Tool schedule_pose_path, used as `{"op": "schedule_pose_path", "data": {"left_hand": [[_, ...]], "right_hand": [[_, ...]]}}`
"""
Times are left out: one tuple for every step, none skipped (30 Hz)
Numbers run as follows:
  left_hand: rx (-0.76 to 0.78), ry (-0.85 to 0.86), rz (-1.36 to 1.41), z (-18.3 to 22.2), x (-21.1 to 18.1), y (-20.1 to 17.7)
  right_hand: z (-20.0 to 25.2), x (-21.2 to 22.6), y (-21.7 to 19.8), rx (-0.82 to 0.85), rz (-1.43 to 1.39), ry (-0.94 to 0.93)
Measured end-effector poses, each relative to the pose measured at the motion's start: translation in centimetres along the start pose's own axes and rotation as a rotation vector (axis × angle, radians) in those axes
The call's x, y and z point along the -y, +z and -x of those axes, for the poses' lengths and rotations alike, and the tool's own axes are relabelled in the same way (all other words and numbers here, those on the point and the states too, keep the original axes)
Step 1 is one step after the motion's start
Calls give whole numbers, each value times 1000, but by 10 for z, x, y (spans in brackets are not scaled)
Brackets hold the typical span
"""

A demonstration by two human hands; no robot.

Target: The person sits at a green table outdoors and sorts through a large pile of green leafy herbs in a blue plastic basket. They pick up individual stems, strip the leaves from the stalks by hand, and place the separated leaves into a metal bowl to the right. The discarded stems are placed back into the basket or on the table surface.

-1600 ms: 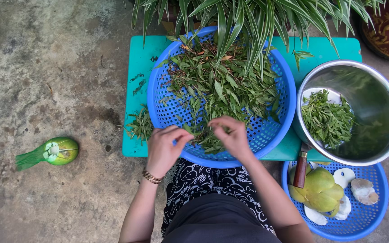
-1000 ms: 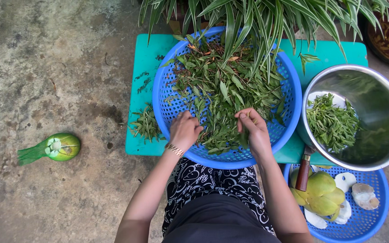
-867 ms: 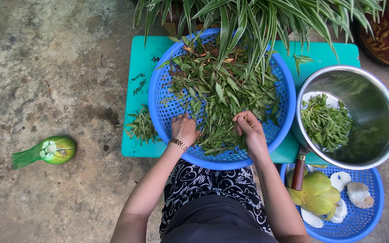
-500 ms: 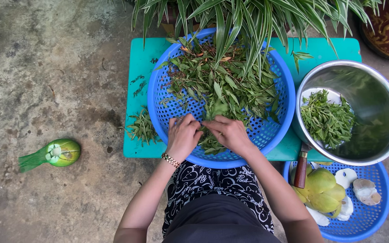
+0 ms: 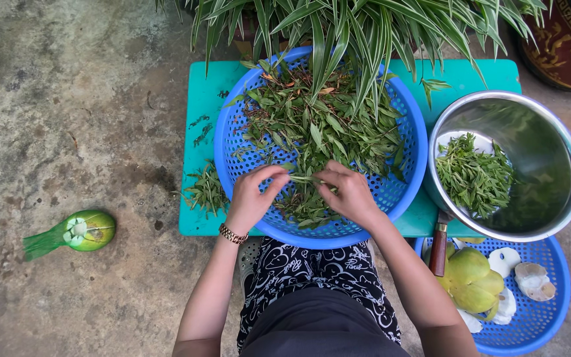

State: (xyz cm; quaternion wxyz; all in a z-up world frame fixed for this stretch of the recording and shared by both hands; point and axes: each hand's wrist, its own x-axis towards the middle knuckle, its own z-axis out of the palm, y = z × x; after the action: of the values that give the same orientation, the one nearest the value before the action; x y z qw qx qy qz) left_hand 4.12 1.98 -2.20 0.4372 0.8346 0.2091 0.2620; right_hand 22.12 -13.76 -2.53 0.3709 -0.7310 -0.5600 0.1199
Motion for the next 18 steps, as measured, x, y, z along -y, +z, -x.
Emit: {"op": "schedule_pose_path", "data": {"left_hand": [[16, 19, -14, -1, -4, -1], [12, 21, -45, -2, -8, 0], [9, 21, -76, -3, -11, 0], [6, 21, -107, -3, -12, 1], [10, 7, -72, -3, -14, 1], [15, -8, -36, -3, -14, 2], [19, -23, -1, -3, -13, 3], [0, -19, 42, -2, -12, 4], [-20, -17, 84, 1, -10, 6], [-40, -14, 126, 5, -7, 7], [-59, -69, 164, 8, -2, 5], [-78, -124, 202, 12, 5, -1], [-100, -176, 239, 16, 13, -8], [-166, -155, 255, 21, 22, -17], [-234, -139, 271, 28, 32, -26], [-320, -173, 285, 34, 44, -37], [-406, -210, 299, 42, 56, -47], [-518, -221, 217, 48, 71, -55]], "right_hand": [[-1, 0, 0, -16, -29, -11], [-1, 0, 1, -32, -59, -22], [-1, 0, 3, -47, -89, -32], [0, -2, 5, -78, -129, -54], [0, -5, 8, -108, -168, -75], [0, -8, 13, -139, -208, -96], [0, -12, 18, -162, -291, -60], [-1, -16, 23, -185, -375, -25], [-1, -20, 27, -207, -459, 11], [-1, -25, 26, -248, -642, 160], [-2, -32, 23, -285, -824, 309], [-3, -37, 19, -320, -1004, 462], [-2, -42, 14, -289, -1083, 469], [0, -47, 7, -257, -1162, 475], [1, -49, 4, -220, -1241, 486], [0, -51, 4, -219, -1235, 492], [1, -51, 4, -217, -1229, 501], [2, -51, 4, -215, -1222, 511]]}}
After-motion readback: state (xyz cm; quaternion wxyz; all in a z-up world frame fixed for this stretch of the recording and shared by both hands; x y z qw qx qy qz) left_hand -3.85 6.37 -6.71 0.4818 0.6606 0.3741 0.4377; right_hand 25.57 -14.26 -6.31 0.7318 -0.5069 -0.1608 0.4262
